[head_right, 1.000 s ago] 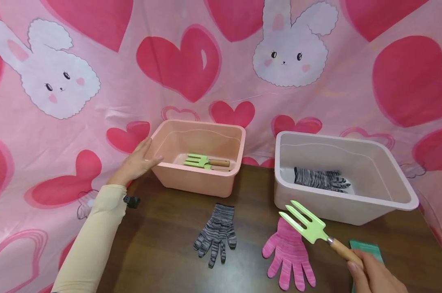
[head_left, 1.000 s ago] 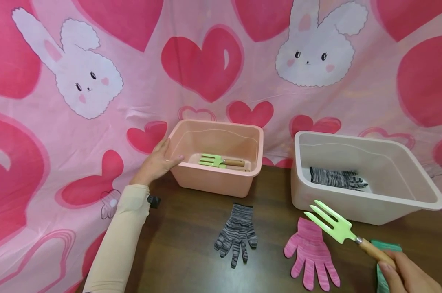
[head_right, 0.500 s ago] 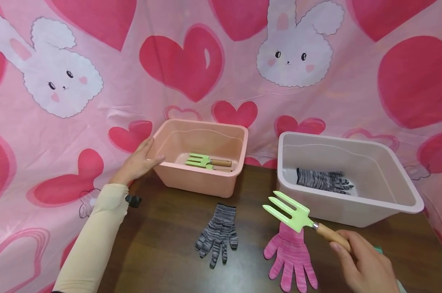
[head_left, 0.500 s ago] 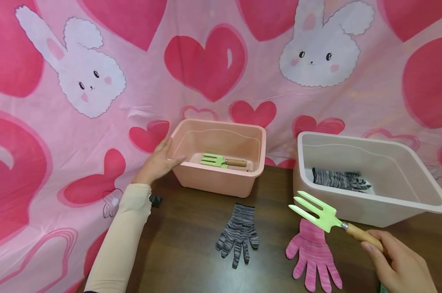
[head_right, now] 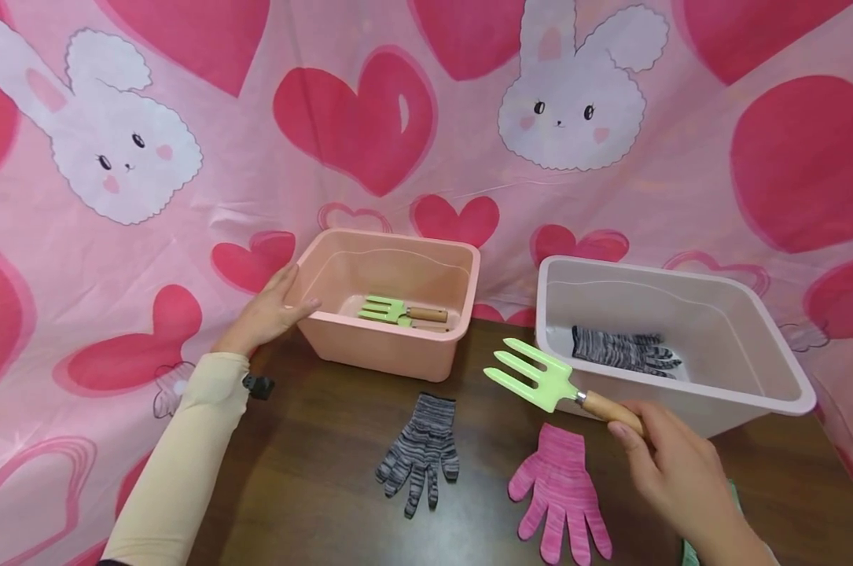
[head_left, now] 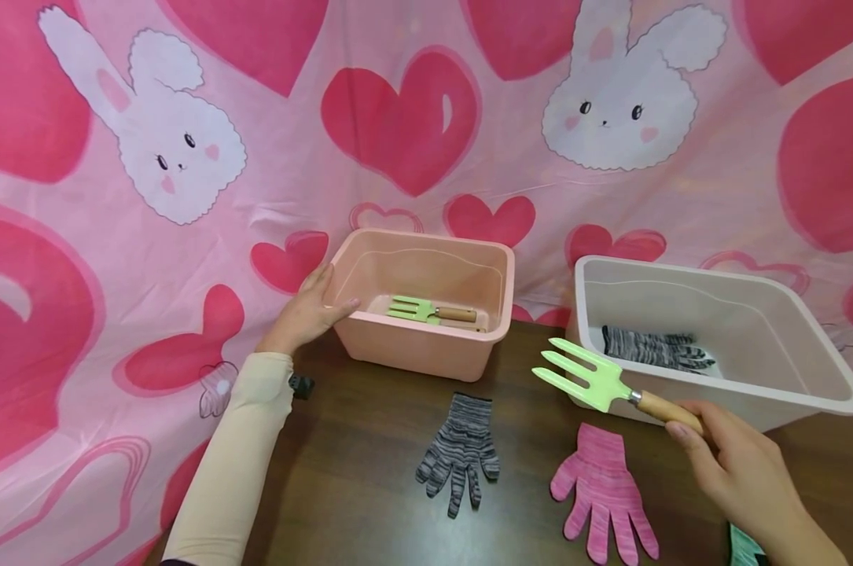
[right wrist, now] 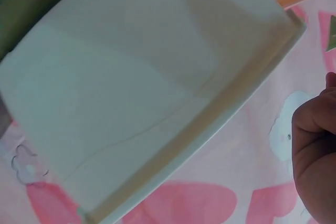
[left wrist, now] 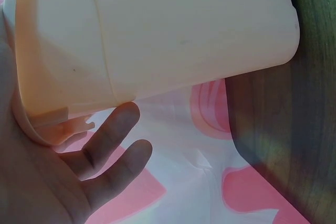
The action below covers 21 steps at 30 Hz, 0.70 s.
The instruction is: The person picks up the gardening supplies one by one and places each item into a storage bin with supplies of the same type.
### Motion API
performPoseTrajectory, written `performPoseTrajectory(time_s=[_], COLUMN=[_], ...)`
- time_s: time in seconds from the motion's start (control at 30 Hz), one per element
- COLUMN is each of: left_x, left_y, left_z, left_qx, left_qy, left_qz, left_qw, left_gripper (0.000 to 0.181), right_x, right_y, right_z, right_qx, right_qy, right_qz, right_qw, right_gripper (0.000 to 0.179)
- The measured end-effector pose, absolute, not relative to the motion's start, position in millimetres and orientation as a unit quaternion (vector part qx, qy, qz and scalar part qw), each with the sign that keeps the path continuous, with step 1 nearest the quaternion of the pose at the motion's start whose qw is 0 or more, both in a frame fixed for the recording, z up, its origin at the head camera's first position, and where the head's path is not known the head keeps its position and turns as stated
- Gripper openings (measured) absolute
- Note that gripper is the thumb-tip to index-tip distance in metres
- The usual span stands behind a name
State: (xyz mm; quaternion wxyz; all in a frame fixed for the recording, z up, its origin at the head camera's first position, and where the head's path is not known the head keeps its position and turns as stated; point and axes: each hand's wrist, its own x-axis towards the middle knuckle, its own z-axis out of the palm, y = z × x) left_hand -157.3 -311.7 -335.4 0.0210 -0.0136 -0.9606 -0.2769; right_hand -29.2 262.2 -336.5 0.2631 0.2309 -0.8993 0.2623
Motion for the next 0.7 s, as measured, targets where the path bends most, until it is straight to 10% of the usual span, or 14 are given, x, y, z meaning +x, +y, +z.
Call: performPoseTrajectory(time_s=[0.7], left_x=[-157], left_y=[-312], left_z=[-334], left_qx=[-0.025], left_qy=[-0.961], left_qz=[-0.272], left_qw=[0.029], left_gripper=[0.104], right_x=[-62], right_y=[217], right_z=[-335], right_qx=[0.234], right_qy=[-0.92], right_qz=[0.215], right_qw=[0.229], right_gripper=[0.026])
